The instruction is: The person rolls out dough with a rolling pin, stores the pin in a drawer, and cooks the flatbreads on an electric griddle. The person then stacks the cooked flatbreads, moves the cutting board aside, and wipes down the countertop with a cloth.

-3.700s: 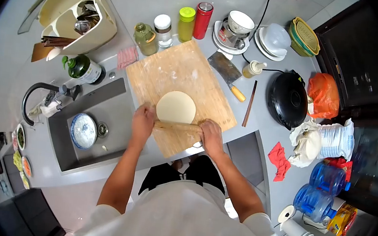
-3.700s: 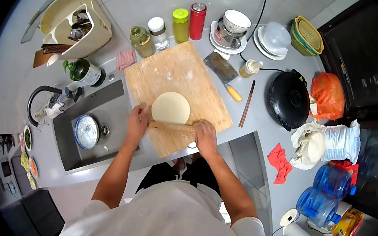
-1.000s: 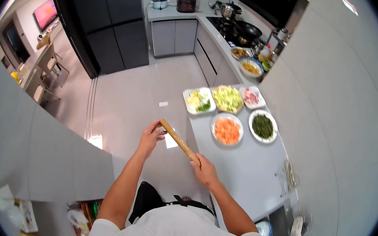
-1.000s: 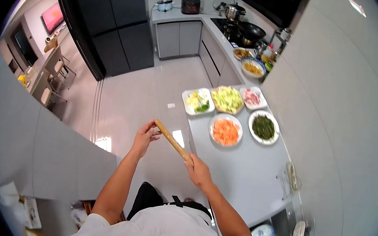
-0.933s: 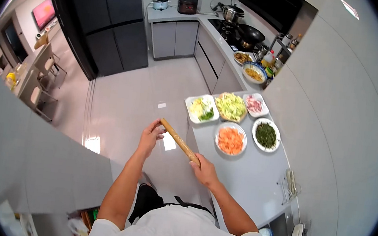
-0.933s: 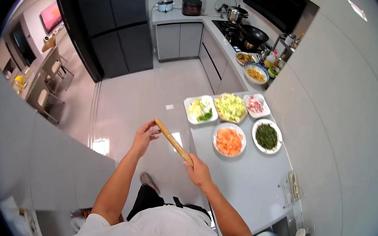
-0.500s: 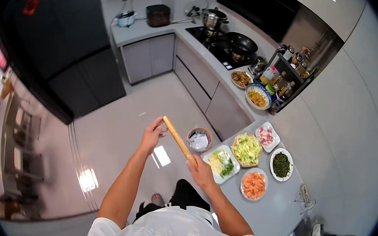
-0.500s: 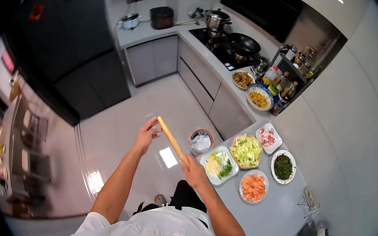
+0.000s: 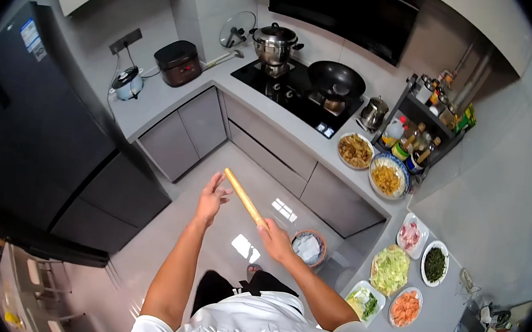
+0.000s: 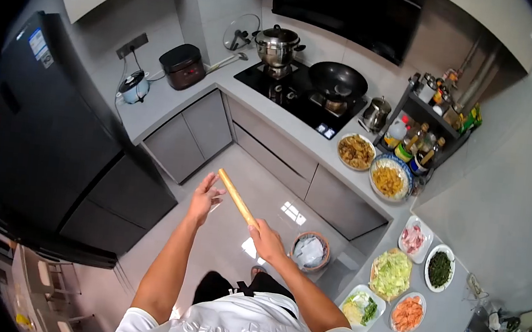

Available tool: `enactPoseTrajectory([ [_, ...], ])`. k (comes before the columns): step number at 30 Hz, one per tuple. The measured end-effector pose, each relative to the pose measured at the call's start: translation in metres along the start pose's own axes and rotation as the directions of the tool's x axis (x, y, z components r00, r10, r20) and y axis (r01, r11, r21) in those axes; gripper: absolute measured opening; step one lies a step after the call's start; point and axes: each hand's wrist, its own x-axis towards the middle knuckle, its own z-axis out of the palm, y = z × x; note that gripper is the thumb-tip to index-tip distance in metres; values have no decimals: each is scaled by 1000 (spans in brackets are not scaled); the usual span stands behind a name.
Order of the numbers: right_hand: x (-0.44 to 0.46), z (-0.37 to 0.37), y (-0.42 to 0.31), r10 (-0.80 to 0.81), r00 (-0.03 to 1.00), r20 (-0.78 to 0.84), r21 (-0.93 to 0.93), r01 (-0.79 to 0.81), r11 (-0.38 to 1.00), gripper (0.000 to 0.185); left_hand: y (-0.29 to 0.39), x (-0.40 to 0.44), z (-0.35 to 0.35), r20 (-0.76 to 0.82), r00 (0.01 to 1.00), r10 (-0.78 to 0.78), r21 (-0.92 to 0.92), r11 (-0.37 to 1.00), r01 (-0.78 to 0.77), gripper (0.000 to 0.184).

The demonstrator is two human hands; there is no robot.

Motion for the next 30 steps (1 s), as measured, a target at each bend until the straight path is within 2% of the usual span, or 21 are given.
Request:
enactPoseTrajectory([
  [3, 80, 9, -22, -8, 997, -76, -4, 7, 1000, 45, 22, 83, -22, 44, 999, 6, -22, 1000, -5, 65],
  [6, 155, 11, -37, 69, 983, -170, -23, -74, 997, 44, 29, 175, -30, 120, 993, 8, -12, 1000, -6, 67],
  [7, 185, 16, -32, 150, 970, -191, -33, -159, 987, 42, 30, 205, -33, 150, 989, 13, -11, 1000, -11, 68],
  [10, 267, 33, -18, 167, 884, -437, -8, -190, 982, 39, 34, 292, -44, 228, 974, -3, 27, 1000, -4, 69],
  [13, 347, 38, -18, 240, 801, -549, 35, -265, 964, 39, 47, 372, -57, 296, 954, -44, 77, 997, 22, 68],
  [19, 473, 29, -39, 394, 684, -614, 112, -418, 902, 41, 68, 497, -55, 412, 905, -107, 220, 975, 15, 63],
  [22, 532, 15, -45, 369, 645, -669, 95, -419, 903, 38, 63, 554, -41, 435, 898, -63, 253, 966, -55, 61],
  [24, 578, 9, -6, 340, 642, -687, 49, -425, 904, 42, 54, 588, -30, 443, 895, -52, 260, 963, -73, 59],
  [26, 616, 7, 26, 274, 635, -722, -1, -397, 918, 45, 52, 616, -22, 451, 889, -81, 357, 929, -97, 58],
  [27, 634, 3, 32, 324, 628, -707, 32, -429, 903, 50, 50, 632, -18, 453, 887, -92, 403, 908, -112, 57],
  [30, 675, -7, 52, 286, 603, -745, -46, -474, 879, 46, 35, 670, -7, 474, 875, -102, 423, 897, -125, 57],
])
